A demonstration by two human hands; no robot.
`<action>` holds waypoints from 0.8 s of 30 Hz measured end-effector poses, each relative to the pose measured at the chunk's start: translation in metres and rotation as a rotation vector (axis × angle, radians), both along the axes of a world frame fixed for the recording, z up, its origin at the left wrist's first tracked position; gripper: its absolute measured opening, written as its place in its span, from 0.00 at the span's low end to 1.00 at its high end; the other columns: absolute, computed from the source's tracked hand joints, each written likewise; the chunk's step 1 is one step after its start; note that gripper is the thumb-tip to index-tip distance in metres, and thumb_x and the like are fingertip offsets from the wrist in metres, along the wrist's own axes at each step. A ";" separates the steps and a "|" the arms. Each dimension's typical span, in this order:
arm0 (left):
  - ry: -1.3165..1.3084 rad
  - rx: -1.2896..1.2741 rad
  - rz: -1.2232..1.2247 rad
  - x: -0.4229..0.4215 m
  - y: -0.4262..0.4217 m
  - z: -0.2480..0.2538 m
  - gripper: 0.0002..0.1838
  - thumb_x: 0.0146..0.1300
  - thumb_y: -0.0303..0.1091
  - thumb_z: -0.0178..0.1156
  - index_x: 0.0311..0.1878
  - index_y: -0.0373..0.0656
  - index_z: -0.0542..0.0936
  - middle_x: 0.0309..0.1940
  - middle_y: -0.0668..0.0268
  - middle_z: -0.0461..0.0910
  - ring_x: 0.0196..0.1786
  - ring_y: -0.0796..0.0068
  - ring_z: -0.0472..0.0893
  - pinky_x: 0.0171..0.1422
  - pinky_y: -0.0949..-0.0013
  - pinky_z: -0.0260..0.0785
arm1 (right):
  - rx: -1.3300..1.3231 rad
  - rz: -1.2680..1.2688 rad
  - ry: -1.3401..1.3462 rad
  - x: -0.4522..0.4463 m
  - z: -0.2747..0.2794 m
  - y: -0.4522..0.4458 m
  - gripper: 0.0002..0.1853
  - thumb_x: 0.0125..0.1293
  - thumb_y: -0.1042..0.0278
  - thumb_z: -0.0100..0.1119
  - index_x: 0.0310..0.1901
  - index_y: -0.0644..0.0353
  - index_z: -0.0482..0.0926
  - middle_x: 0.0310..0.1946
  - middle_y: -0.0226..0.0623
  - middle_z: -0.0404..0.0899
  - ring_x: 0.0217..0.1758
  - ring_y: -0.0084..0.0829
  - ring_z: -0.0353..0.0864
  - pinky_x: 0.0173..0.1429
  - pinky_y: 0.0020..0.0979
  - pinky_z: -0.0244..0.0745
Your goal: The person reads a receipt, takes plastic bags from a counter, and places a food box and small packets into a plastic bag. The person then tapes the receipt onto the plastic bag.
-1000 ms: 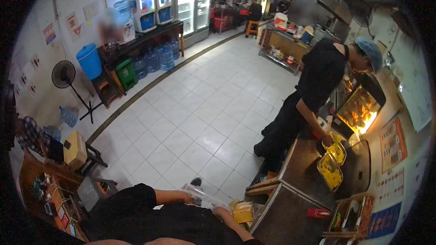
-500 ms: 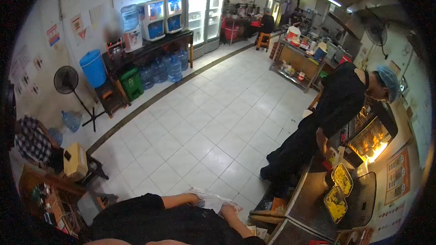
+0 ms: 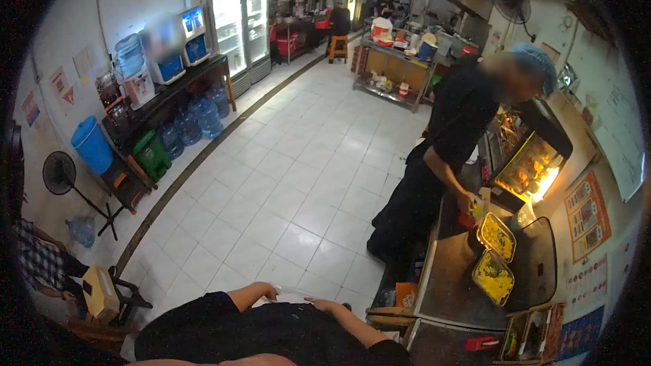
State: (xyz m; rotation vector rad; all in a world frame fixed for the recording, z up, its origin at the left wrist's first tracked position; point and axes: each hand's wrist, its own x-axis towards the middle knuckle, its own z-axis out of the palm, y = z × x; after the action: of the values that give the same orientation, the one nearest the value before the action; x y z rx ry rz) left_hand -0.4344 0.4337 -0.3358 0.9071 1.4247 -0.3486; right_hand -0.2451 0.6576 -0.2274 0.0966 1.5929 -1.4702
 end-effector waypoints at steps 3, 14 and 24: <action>-0.113 -0.098 0.059 0.001 0.046 0.025 0.57 0.53 0.65 0.67 0.81 0.46 0.56 0.83 0.55 0.48 0.82 0.54 0.53 0.82 0.45 0.47 | -0.060 0.161 0.082 -0.003 -0.006 0.052 0.40 0.72 0.36 0.53 0.73 0.59 0.67 0.75 0.44 0.66 0.74 0.39 0.66 0.78 0.40 0.61; 0.748 0.289 0.089 -0.173 0.274 0.274 0.67 0.43 0.85 0.63 0.82 0.57 0.54 0.84 0.60 0.44 0.85 0.47 0.37 0.73 0.14 0.23 | 1.452 0.076 0.713 -0.165 0.201 0.295 0.42 0.71 0.35 0.47 0.80 0.49 0.56 0.84 0.42 0.38 0.87 0.48 0.35 0.84 0.55 0.32; 1.564 1.051 0.332 -0.134 0.296 0.538 0.69 0.38 0.68 0.77 0.83 0.61 0.51 0.84 0.63 0.47 0.83 0.41 0.42 0.76 0.21 0.36 | 1.451 -0.546 1.681 -0.188 0.435 0.311 0.45 0.66 0.34 0.57 0.79 0.45 0.57 0.84 0.41 0.42 0.86 0.47 0.34 0.85 0.54 0.32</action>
State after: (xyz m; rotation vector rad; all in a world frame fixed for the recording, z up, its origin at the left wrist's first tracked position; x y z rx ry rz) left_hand -0.5687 0.7295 0.2023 1.1977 3.3392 0.0681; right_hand -0.4334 0.9689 0.2072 0.1127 3.9487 -0.0056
